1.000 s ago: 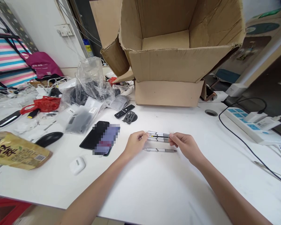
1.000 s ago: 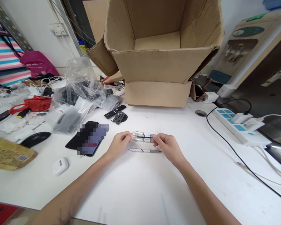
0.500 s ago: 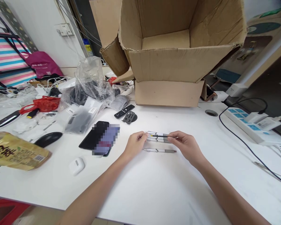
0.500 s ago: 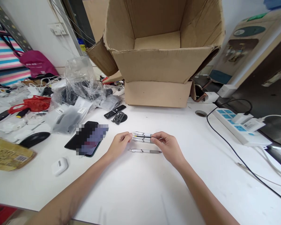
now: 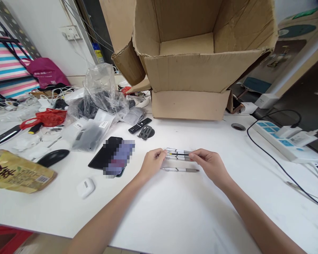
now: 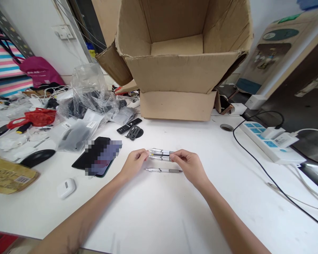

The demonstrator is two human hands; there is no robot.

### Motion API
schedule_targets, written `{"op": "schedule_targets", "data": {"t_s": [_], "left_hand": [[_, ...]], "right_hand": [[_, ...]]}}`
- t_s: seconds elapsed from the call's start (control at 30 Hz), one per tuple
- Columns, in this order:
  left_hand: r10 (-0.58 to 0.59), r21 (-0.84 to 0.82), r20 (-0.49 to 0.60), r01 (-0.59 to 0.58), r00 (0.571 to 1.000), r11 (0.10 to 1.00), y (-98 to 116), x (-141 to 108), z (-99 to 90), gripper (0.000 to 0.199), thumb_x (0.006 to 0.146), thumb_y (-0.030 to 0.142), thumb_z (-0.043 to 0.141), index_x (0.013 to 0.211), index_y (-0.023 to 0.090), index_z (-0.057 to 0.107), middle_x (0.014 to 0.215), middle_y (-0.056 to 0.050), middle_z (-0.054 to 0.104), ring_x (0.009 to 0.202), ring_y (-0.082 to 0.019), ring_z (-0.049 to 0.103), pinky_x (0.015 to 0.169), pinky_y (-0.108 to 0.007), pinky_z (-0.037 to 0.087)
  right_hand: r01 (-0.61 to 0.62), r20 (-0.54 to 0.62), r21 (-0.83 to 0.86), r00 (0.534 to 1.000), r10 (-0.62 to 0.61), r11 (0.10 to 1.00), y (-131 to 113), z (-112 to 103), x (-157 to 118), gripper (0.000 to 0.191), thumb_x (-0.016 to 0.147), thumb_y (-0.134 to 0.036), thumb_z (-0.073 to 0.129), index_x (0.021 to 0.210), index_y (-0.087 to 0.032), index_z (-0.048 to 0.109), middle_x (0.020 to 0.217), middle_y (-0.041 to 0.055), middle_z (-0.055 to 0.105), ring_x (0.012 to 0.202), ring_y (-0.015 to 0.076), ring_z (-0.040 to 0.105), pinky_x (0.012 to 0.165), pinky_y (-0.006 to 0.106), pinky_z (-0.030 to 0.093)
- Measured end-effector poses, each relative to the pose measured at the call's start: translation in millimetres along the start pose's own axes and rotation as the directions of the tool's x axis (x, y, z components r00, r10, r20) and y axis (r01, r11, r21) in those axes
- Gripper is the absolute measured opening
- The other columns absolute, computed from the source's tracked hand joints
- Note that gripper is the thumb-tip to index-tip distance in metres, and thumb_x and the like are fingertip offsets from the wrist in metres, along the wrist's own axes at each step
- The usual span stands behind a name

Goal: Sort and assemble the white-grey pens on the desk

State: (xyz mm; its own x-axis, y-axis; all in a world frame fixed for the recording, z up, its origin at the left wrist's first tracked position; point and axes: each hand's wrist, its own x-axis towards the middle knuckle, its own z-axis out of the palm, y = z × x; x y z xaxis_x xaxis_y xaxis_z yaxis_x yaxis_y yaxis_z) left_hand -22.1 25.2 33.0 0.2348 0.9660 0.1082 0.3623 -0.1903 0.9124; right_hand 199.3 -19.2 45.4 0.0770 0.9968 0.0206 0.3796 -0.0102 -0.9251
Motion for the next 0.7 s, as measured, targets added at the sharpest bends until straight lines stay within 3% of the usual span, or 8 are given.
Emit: {"op": "schedule_targets", "data": {"t_s": [0.1, 0.3, 0.47, 0.57, 0.7], "left_hand": [[-0.005, -0.002, 0.002, 0.005, 1.000, 1.000, -0.1, -0.4, 0.4, 0.039, 0.087, 0.044, 0.045, 0.057, 0.020, 0.039, 0.056, 0.005, 0.030, 0.055, -0.010, 0.030, 0.055, -0.027, 0.024], [-0.002, -0.001, -0.005, 0.002, 1.000, 1.000, -0.6, -0.3, 0.9, 0.040, 0.087, 0.045, 0.045, 0.057, 0.020, 0.039, 0.056, 0.005, 0.030, 0.055, -0.011, 0.030, 0.055, -0.028, 0.024], [-0.007, -0.004, 0.010, 0.007, 1.000, 1.000, -0.9, -1.3, 1.8, 0.039, 0.087, 0.044, 0.045, 0.057, 0.020, 0.041, 0.055, 0.005, 0.030, 0.054, -0.011, 0.029, 0.054, -0.028, 0.024], [-0.015, -0.002, 0.016, 0.015, 1.000, 1.000, -1.7, -1.6, 2.4, 0.039, 0.088, 0.044, 0.045, 0.057, 0.020, 0.041, 0.055, 0.005, 0.029, 0.053, -0.011, 0.028, 0.054, -0.028, 0.024], [-0.018, 0.006, 0.012, 0.018, 1.000, 1.000, -1.2, -1.4, 1.9, 0.040, 0.088, 0.044, 0.045, 0.058, 0.020, 0.041, 0.056, 0.005, 0.029, 0.054, -0.010, 0.029, 0.055, -0.027, 0.023]], "right_hand": [[-0.034, 0.003, -0.040, 0.999, 0.034, 0.999, -0.8, 0.4, -0.8, 0.042, 0.083, -0.059, 0.057, 0.071, -0.021, 0.069, 0.071, 0.0037, 0.066, 0.058, 0.0146, 0.051, 0.048, 0.026, 0.036], [0.027, -0.033, 0.075, 0.999, -0.025, 0.997, -0.4, 1.9, -0.6, 0.032, 0.075, -0.052, 0.070, 0.085, -0.022, 0.073, 0.085, 0.0049, 0.071, 0.079, 0.0200, 0.062, 0.066, 0.029, 0.047], [-0.016, -0.048, -0.011, 0.999, 0.015, 1.000, -2.1, 1.8, -2.0, 0.045, 0.081, -0.062, 0.057, 0.069, -0.020, 0.068, 0.068, 0.0035, 0.064, 0.053, 0.0130, 0.046, 0.044, 0.025, 0.033], [-0.029, -0.033, -0.033, 0.999, 0.028, 0.999, -4.3, 2.2, -3.7, 0.054, 0.086, -0.065, 0.048, 0.058, -0.020, 0.059, 0.060, 0.0025, 0.057, 0.049, 0.0113, 0.039, 0.043, 0.025, 0.030], [-0.030, -0.027, -0.001, 0.999, 0.030, 1.000, -4.9, 2.6, -4.2, 0.051, 0.086, -0.063, 0.049, 0.059, -0.020, 0.054, 0.060, 0.0002, 0.050, 0.050, 0.0104, 0.034, 0.044, 0.025, 0.027]]}}
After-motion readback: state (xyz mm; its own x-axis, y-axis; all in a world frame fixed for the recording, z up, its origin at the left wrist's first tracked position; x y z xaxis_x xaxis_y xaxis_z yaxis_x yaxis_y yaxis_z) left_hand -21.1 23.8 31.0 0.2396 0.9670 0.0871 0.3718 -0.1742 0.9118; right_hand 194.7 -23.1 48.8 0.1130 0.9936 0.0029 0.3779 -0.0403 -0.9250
